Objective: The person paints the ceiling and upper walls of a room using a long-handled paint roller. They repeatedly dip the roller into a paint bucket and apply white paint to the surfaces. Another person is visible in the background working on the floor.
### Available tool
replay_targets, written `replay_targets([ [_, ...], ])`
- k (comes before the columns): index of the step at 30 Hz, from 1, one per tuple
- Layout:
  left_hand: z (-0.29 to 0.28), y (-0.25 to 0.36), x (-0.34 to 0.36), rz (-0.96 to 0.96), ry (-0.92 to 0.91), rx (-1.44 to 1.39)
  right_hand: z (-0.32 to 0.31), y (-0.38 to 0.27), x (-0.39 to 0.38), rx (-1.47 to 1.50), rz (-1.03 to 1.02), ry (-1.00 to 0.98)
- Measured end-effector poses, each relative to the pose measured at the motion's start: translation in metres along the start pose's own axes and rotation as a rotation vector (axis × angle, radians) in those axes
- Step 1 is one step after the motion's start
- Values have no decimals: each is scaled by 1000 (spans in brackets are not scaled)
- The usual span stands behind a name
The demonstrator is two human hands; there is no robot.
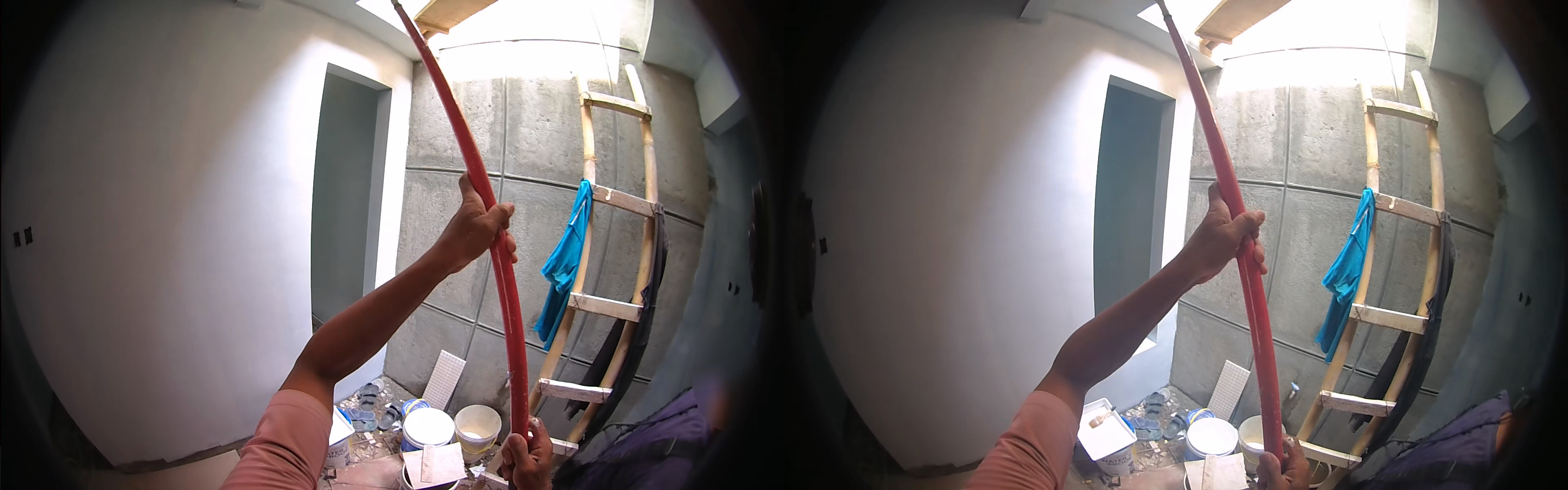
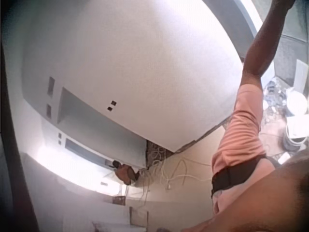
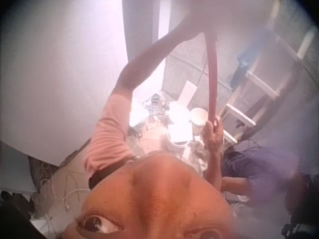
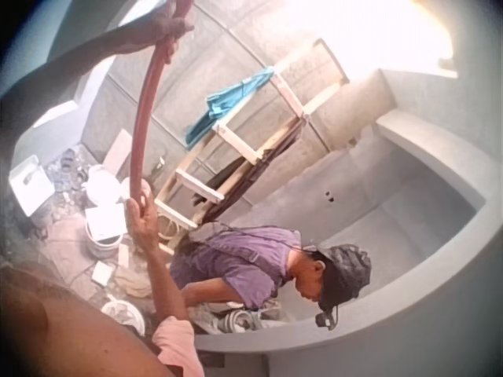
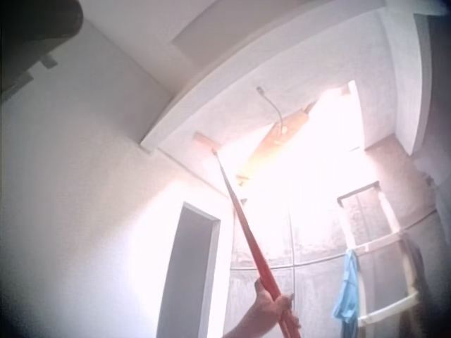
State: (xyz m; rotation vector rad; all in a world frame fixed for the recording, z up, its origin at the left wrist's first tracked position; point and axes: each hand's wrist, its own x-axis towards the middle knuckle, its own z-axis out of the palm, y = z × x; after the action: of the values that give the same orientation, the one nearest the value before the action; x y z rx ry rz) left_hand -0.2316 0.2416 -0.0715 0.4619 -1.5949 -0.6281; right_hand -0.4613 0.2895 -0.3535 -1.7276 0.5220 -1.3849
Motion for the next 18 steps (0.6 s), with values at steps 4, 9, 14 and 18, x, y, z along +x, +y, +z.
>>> replay_targets([
  [4, -34, -4, 16, 44, 80, 79, 20, -38, 30, 74, 180, -96],
  [9, -107, -1, 64, 163, 228, 83, 57, -68, 90, -7, 150, -141],
  [14, -125, 12, 70, 126, 254, 70, 67, -75, 107, 14, 155, -182],
  [18, -84, -6, 55, 118, 126, 43, 39, -60, 75, 33, 198, -105],
])
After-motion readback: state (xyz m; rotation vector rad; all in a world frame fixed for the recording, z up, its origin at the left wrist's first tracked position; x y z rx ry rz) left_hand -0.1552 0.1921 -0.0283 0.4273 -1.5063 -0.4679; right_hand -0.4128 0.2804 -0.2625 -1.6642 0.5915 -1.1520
